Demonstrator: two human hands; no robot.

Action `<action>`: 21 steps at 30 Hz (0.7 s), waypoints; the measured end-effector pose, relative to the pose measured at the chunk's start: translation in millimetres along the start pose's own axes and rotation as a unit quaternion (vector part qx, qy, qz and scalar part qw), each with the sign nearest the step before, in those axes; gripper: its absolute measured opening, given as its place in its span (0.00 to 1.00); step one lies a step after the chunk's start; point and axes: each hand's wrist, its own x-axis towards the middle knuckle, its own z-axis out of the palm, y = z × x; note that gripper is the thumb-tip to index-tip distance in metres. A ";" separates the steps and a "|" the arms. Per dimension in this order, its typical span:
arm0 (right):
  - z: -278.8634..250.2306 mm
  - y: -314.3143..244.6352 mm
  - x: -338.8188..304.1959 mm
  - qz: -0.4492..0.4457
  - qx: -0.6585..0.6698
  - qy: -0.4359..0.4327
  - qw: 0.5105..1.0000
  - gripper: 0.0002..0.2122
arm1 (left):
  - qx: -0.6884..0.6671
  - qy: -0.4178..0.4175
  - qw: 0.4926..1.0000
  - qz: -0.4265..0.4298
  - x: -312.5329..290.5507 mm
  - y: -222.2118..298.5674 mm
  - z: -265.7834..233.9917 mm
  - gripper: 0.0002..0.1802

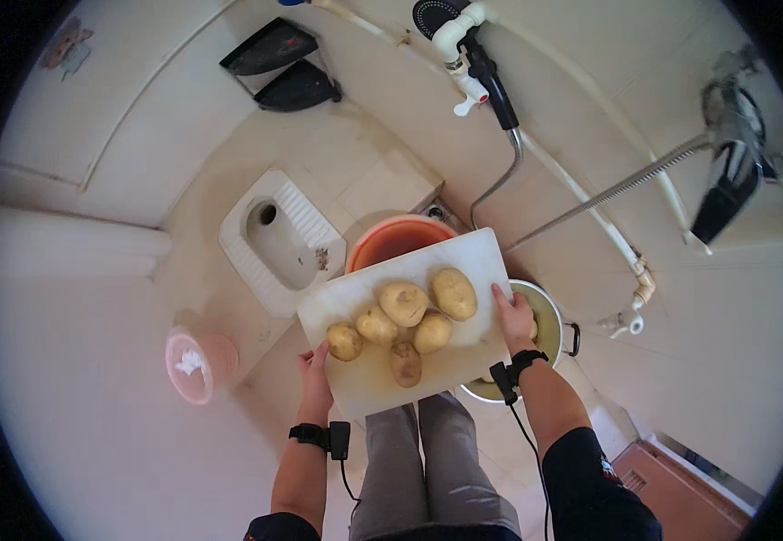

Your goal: The recorder gathers potatoes from a table and washes them in a pot under a faucet.

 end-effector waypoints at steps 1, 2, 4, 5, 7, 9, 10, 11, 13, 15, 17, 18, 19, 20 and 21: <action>1.5 14.4 1.6 0.000 0.005 0.000 1.000 0.33 | -0.012 0.001 1.000 -0.006 -3.2 -5.7 -1.9 0.35; 16.7 32.7 -7.7 0.003 0.016 -0.002 1.000 0.33 | -0.008 0.003 1.000 -0.004 1.5 -19.9 -16.6 0.35; 53.4 71.1 -27.4 0.000 0.027 0.005 1.000 0.33 | 0.014 0.015 0.999 0.027 13.6 -51.1 -48.4 0.36; 55.6 -7.3 31.7 -0.036 0.048 0.029 0.998 0.32 | -0.003 0.009 0.999 0.050 54.3 17.3 -0.2 0.36; 32.8 22.6 24.7 0.000 0.014 -0.013 1.000 0.32 | 0.018 0.036 0.999 0.014 20.2 -10.0 -1.0 0.36; 53.9 27.1 24.8 0.023 0.022 -0.030 0.999 0.32 | 0.027 0.032 0.999 0.026 44.3 -10.1 -8.6 0.35; 66.7 29.9 25.0 0.026 0.046 -0.029 0.998 0.32 | 0.034 0.026 0.998 0.038 53.9 -10.2 -13.6 0.34; 69.9 22.9 34.5 0.025 0.065 -0.028 0.997 0.32 | 0.031 0.029 0.998 0.036 59.8 -6.5 -8.2 0.34; 69.6 10.5 44.9 0.006 0.034 -0.014 0.999 0.32 | 0.027 0.055 0.998 0.004 69.0 4.0 1.9 0.33; 78.5 51.5 -0.9 0.011 -0.001 -0.015 1.000 0.32 | 0.094 0.031 0.994 0.038 43.0 -35.3 -42.7 0.32; 80.6 90.0 -26.8 0.024 -0.021 -0.045 0.998 0.35 | 0.156 -0.003 0.985 0.072 22.2 -72.2 -69.9 0.32; 79.5 100.1 -40.8 0.047 -0.064 -0.066 0.995 0.35 | 0.091 0.032 0.995 0.009 18.5 -91.7 -75.4 0.32; 88.2 131.2 -48.1 0.056 -0.070 -0.070 0.994 0.35 | 0.028 0.067 0.996 -0.056 15.5 -111.5 -81.9 0.32; 92.9 91.3 2.2 0.021 -0.051 -0.049 0.997 0.35 | 0.018 0.055 0.997 -0.043 50.1 -72.8 -41.9 0.32; 94.7 51.7 49.7 -0.011 -0.036 -0.028 0.999 0.35 | 0.010 0.047 0.999 -0.026 82.7 -34.4 -2.5 0.32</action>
